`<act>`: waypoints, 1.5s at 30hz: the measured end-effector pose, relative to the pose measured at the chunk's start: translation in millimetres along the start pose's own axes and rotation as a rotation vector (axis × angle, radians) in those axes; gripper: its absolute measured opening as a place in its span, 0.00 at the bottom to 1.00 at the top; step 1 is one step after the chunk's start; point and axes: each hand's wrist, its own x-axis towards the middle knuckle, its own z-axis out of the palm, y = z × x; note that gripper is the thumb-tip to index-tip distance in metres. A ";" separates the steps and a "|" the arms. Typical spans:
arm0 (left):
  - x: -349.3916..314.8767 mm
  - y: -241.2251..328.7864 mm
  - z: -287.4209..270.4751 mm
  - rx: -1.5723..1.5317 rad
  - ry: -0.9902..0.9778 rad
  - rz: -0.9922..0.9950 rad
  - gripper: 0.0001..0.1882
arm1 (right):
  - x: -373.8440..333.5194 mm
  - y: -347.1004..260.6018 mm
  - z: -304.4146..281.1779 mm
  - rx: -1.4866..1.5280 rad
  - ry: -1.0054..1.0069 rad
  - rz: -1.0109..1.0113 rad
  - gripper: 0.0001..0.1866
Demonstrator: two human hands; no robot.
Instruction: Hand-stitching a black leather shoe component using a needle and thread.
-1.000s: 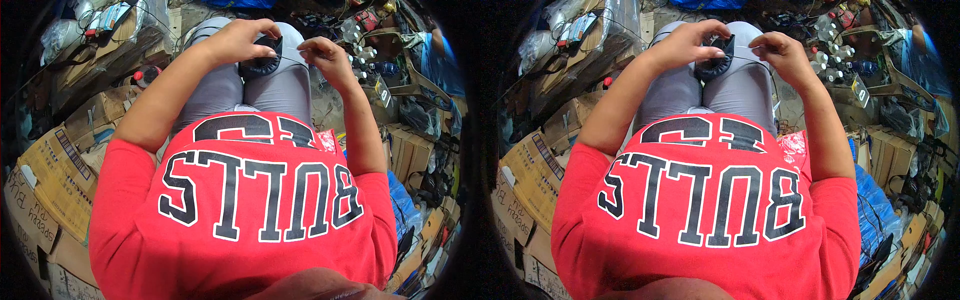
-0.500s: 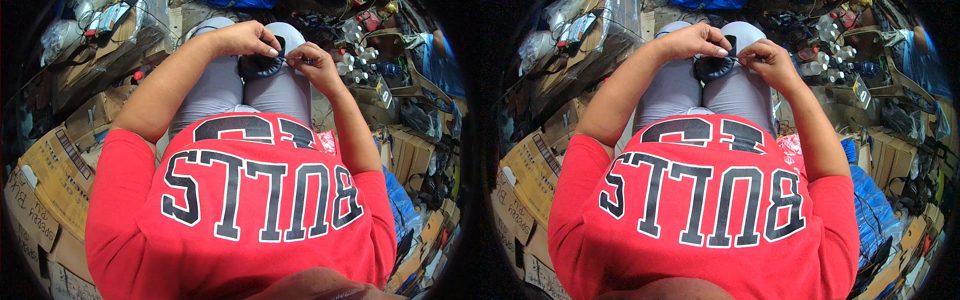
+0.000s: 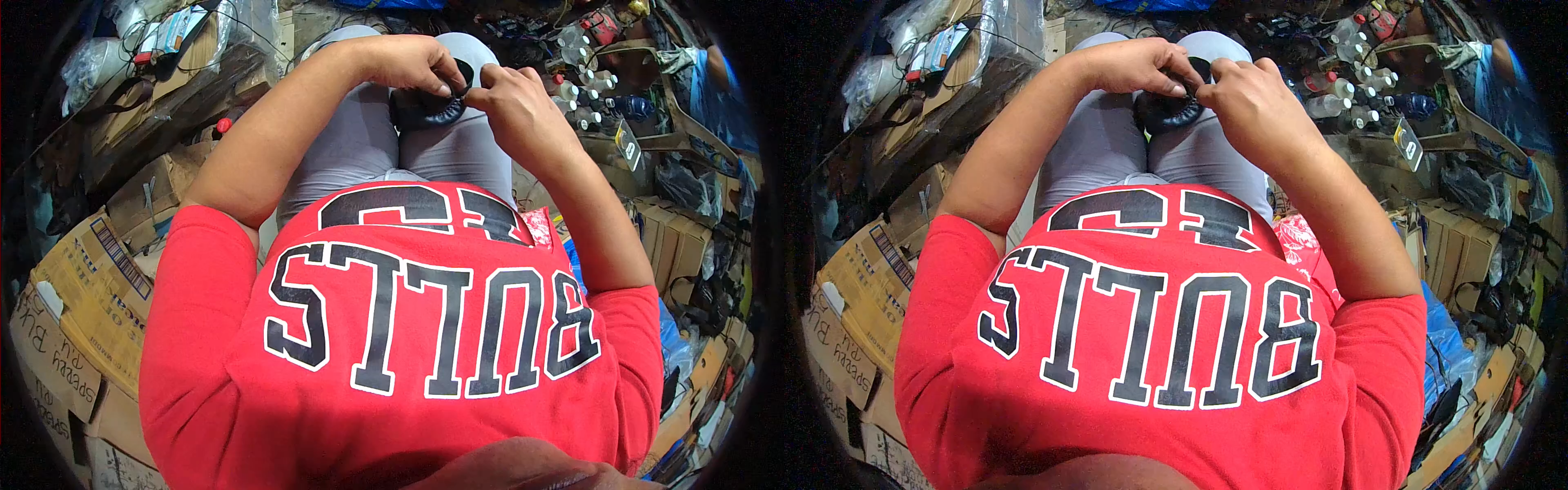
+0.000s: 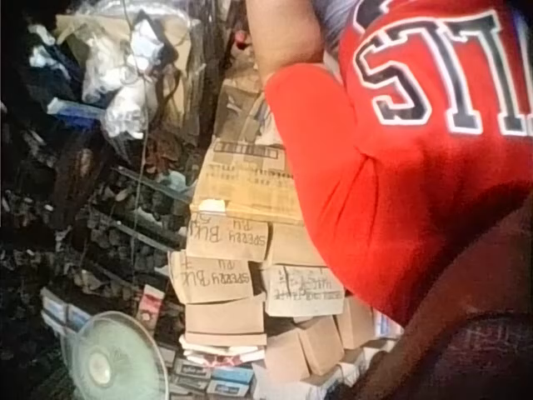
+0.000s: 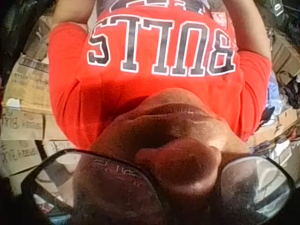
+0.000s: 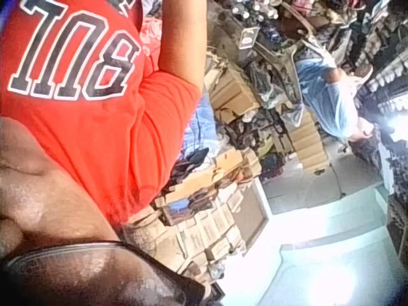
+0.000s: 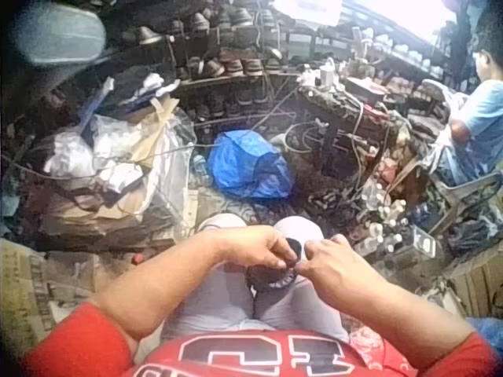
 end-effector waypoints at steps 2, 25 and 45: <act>4.2 11.1 -4.2 -0.001 -0.036 -0.063 0.14 | 7.4 2.6 -2.9 -0.005 -0.038 -0.029 0.12; -106.0 4.3 -22.1 0.114 0.582 -0.273 0.16 | -8.6 68.9 93.8 1.479 0.708 0.695 0.15; -77.9 -46.1 -12.3 -1.533 0.517 0.195 0.21 | -48.4 60.9 67.1 2.298 0.350 0.322 0.21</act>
